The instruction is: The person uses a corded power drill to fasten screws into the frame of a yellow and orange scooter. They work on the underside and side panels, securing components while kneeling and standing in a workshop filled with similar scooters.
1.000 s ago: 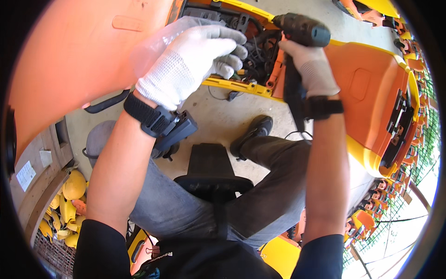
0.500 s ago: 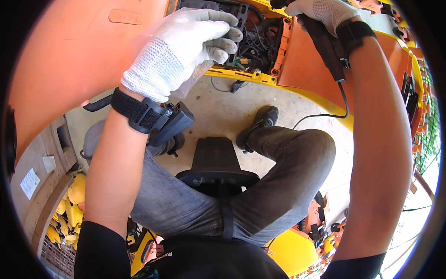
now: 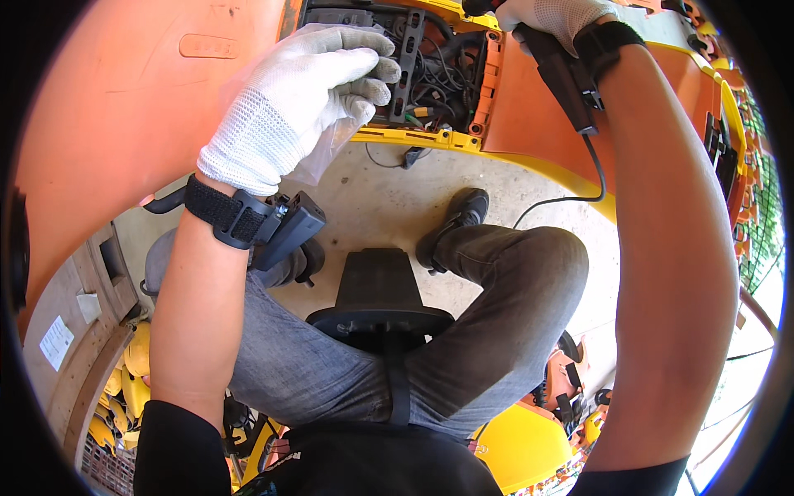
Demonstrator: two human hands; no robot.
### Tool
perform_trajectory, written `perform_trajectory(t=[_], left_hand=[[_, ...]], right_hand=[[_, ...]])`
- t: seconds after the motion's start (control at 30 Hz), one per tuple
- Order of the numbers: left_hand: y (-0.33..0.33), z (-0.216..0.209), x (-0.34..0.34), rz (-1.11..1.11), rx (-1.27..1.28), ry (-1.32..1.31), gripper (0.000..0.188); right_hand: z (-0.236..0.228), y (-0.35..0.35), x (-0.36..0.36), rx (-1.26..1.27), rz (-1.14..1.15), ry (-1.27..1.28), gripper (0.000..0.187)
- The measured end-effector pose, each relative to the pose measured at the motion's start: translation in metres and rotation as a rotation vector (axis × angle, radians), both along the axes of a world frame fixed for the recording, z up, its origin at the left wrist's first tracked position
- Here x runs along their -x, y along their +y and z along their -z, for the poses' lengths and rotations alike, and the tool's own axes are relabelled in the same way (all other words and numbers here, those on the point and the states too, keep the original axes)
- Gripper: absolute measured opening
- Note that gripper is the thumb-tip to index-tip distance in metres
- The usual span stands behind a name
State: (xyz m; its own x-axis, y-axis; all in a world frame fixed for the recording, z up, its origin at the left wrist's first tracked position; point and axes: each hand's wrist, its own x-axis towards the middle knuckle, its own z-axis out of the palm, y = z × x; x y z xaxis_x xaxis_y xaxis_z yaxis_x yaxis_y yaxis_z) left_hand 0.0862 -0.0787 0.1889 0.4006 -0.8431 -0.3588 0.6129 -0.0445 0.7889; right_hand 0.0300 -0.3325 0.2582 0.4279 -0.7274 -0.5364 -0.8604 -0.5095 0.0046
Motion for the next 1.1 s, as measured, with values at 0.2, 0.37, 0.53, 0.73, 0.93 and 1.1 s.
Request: perform_trajectory(t=[0.2, 0.37, 0.53, 0.73, 0.93, 1.1], left_hand=[[0.001, -0.002, 0.0, 0.006, 0.012, -0.008, 0.018], [0.002, -0.003, 0.001, -0.007, -0.005, -0.012, 0.02], [0.005, -0.004, 0.001, -0.002, -0.011, -0.034, 0.02], [0.0, -0.007, 0.004, -0.024, 0.013, -0.011, 0.021], [0.003, 0.006, 0.001, -0.043, 0.06, -0.012, 0.02], [0.001, -0.006, 0.004, -0.03, 0.005, -0.062, 0.022]], right_hand=[[-0.003, 0.004, 0.004, 0.014, -0.007, -0.034, 0.022], [-0.005, 0.009, 0.004, 0.02, -0.009, -0.07, 0.02], [-0.008, 0.022, 0.004, 0.014, -0.001, -0.122, 0.019], [-0.033, 0.032, 0.012, 0.026, 0.049, -0.235, 0.017], [-0.053, 0.053, 0.02, -0.13, 0.13, -0.591, 0.016], [-0.038, 0.055, 0.09, -0.436, 0.111, -0.944, 0.032]])
